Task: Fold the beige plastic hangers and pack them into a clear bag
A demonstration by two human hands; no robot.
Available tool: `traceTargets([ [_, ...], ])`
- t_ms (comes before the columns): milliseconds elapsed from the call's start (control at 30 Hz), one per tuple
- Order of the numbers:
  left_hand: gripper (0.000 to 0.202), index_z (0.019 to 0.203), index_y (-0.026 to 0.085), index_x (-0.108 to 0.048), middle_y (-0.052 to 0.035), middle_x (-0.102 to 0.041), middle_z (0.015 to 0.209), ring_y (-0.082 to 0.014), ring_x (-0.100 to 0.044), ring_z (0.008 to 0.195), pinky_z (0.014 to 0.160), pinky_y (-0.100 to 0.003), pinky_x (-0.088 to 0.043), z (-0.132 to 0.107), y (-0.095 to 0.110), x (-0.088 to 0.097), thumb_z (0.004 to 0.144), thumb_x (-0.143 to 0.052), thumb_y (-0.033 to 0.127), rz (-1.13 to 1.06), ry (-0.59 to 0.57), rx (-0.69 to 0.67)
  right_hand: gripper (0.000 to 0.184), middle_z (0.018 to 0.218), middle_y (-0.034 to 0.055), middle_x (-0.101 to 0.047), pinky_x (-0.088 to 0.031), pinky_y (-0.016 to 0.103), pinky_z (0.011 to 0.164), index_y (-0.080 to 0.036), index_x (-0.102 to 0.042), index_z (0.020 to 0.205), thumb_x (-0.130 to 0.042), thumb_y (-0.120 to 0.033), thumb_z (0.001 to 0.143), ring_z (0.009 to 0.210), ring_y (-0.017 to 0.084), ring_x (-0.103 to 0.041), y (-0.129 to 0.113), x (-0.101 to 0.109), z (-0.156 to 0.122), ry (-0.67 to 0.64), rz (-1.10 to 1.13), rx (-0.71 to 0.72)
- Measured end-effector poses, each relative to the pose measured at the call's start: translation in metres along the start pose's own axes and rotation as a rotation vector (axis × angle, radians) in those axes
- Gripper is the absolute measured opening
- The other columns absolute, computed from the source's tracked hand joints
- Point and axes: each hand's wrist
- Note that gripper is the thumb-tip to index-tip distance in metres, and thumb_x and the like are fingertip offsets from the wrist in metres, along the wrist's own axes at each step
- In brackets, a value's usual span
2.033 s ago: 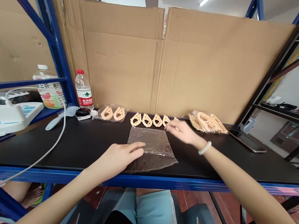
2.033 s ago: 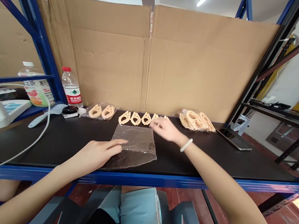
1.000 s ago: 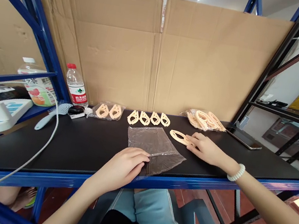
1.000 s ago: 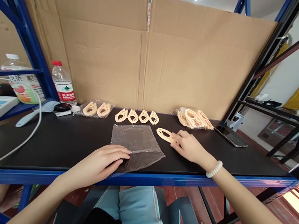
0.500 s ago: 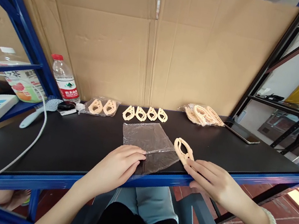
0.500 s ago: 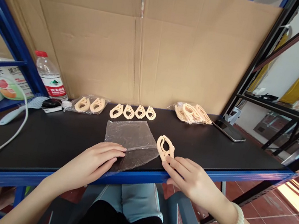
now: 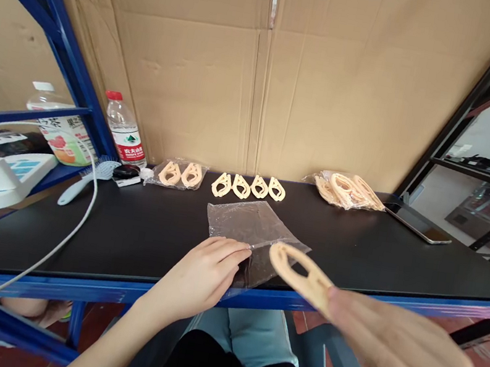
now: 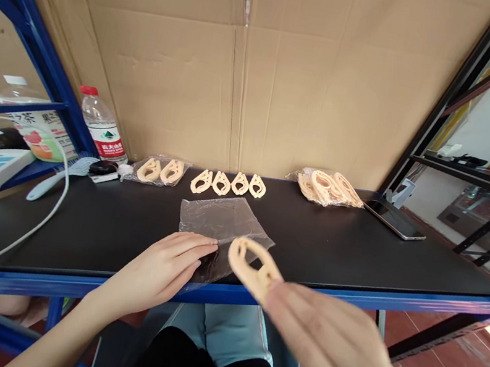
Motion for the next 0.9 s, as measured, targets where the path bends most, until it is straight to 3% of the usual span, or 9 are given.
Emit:
traceTargets([
  [167,0.045,0.138,0.015,-0.043,-0.0102,-0.050,0.141,-0.0230,-0.049,0.127,0.105,-0.042,-0.045,0.001,0.001,0.000,0.094,-0.040,0.015,-0.019,0.001,0.042,0.041,0.119,0.0159,-0.066,-0.052,0.036,0.097,-0.003,-0.061,0.121,-0.031,-0.007,0.093,0.115,0.026,-0.059,-0.018,-0.031,0.027,0.015,0.000,0.200],
  [367,0.052,0.144,0.018,-0.036,-0.0087,-0.044,0.147,-0.0227,-0.042,0.134,0.109,-0.042,-0.041,0.002,0.003,0.002,0.092,-0.041,0.014,-0.067,-0.002,0.043,0.028,0.100,0.0218,-0.070,-0.058,0.037,0.071,0.002,-0.065,0.107,-0.046,-0.003,0.088,0.089,0.027,-0.067,-0.019,-0.064,0.073,0.039,-0.234,0.256],
  [533,0.056,0.148,0.019,-0.027,-0.0070,-0.037,0.151,-0.0209,-0.035,0.139,0.113,-0.041,-0.036,0.004,0.003,0.002,0.094,-0.042,0.019,-0.075,-0.039,0.050,0.023,0.087,0.0207,-0.070,-0.056,0.039,0.069,0.001,-0.067,0.096,-0.046,-0.002,0.089,0.081,0.026,-0.065,-0.020,-0.079,0.099,-0.003,-0.308,0.296],
  [667,0.059,0.149,0.017,-0.024,-0.0081,-0.034,0.153,-0.0210,-0.034,0.139,0.113,-0.041,-0.036,0.004,0.002,0.003,0.093,-0.042,0.018,-0.085,-0.026,0.040,0.021,0.082,0.0194,-0.068,-0.055,0.036,0.063,0.000,-0.068,0.088,-0.047,-0.001,0.084,0.074,0.025,-0.064,-0.015,-0.093,0.103,-0.132,-0.350,0.236],
  [900,0.060,0.150,0.020,-0.024,-0.0071,-0.038,0.151,-0.0225,-0.037,0.137,0.111,-0.042,-0.038,0.003,0.002,0.004,0.092,-0.041,0.016,-0.078,-0.040,0.032,0.023,0.070,0.0129,-0.065,-0.050,0.029,0.047,-0.004,-0.068,0.086,-0.050,0.006,0.075,0.061,0.023,-0.063,-0.001,-0.112,0.104,-0.371,-0.432,-0.023],
])
Point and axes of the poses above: each hand's wrist, its own z-axis towards the middle knuckle, its own x-axis out of the back of the hand, y = z × x
